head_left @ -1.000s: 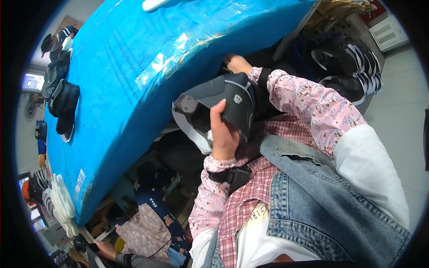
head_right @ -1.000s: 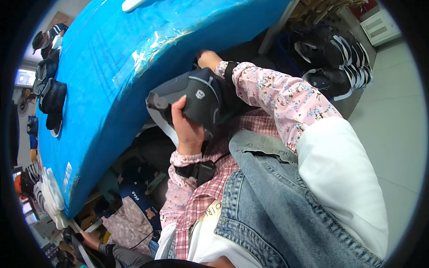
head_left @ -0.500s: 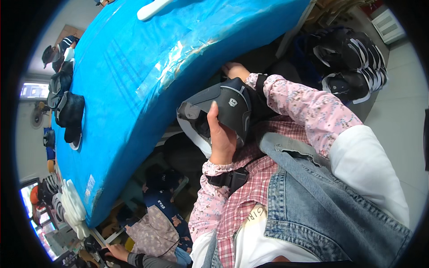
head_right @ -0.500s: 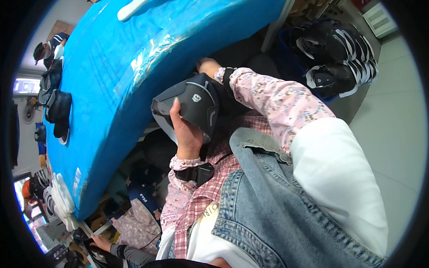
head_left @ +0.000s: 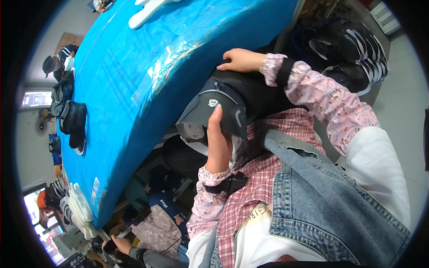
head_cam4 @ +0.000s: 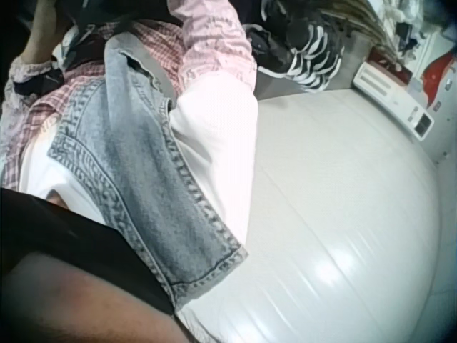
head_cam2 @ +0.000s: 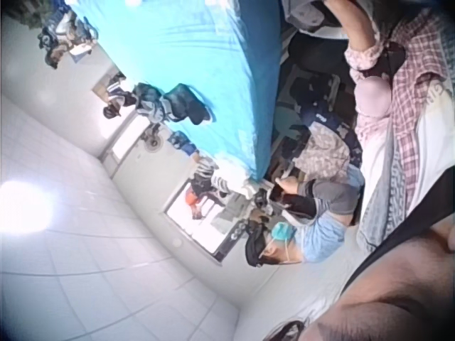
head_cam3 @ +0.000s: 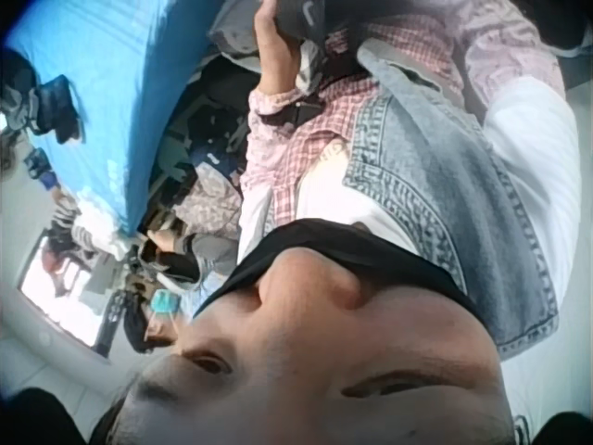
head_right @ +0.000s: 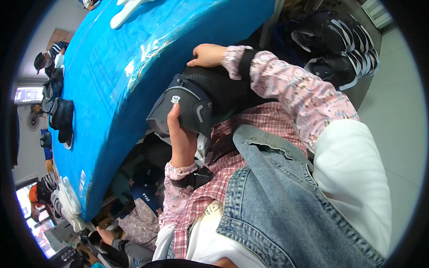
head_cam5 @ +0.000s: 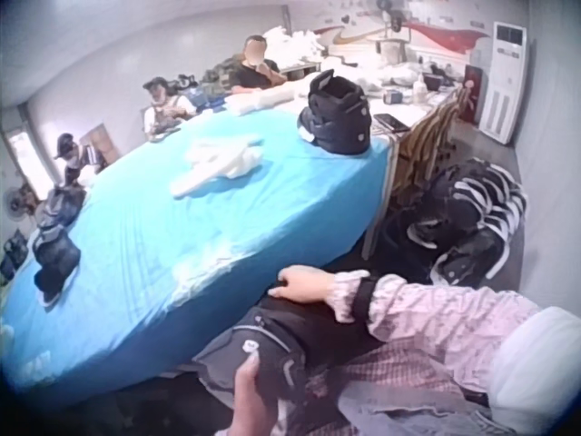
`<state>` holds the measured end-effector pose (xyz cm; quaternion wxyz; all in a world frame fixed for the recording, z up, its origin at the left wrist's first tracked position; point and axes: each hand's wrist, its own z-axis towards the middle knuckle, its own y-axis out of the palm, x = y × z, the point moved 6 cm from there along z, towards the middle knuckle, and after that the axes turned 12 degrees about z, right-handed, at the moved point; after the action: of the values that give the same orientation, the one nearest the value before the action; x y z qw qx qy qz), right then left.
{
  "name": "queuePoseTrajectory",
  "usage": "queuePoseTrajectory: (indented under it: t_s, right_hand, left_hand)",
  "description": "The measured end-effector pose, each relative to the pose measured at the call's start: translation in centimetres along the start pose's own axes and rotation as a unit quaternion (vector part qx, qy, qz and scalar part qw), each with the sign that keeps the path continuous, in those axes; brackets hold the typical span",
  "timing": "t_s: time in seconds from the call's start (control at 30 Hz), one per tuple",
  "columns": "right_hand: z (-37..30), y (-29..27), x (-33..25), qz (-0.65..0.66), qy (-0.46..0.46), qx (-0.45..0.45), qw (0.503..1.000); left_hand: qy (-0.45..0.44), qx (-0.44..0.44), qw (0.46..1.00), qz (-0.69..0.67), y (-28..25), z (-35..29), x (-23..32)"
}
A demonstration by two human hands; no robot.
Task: The person assembles a black shoe upper by folding over edges, inserting a patterned fabric lining, and pressing the components together by hand at a workbench.
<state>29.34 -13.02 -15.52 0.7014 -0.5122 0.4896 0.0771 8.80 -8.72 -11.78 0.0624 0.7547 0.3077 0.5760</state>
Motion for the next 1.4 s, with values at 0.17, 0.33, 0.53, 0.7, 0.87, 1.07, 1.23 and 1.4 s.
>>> queuePoseTrajectory:
  t_s: [0.17,0.33,0.53,0.7,0.87,1.07,1.23,1.4]
  right_hand:
    - [2.3,4.2,-0.7,-0.07,0.148,-0.021,0.986]
    - [3.9,5.9,-0.6,-0.047,0.092,-0.012,0.995]
    - [5.0,9.1,0.3,-0.139,-0.088,-0.125,0.978]
    - [5.3,9.1,2.8,-0.118,-0.052,-0.011,0.992]
    - [4.4,9.4,0.5,-0.185,-0.136,-0.097,0.968]
    - [3.7,9.8,2.8,-0.104,-0.157,-0.142,0.972]
    - [3.6,9.5,3.5,-0.037,-0.025,-0.019,0.999]
    - [3.3,7.7,1.5,-0.224,-0.095,-0.022,0.97]
  left_hand:
    - [0.005,0.027,0.999,-0.029,-1.8,1.3,-1.2]
    - [0.002,0.038,0.996,-0.086,-2.3,1.3,-0.9]
    - [-0.003,0.02,0.986,-0.163,-3.6,1.9,-2.1]
    - [0.006,0.014,0.987,-0.163,-4.1,2.6,-3.2]
    - [-0.034,-0.008,0.993,-0.115,-4.6,2.1,-2.2]
    - [-0.066,-0.051,0.986,-0.141,-4.8,2.4,-3.1]
    - [-0.044,-0.041,0.983,-0.172,-5.1,2.6,-4.5]
    - [-0.028,0.023,0.984,-0.177,-4.1,2.8,-3.7]
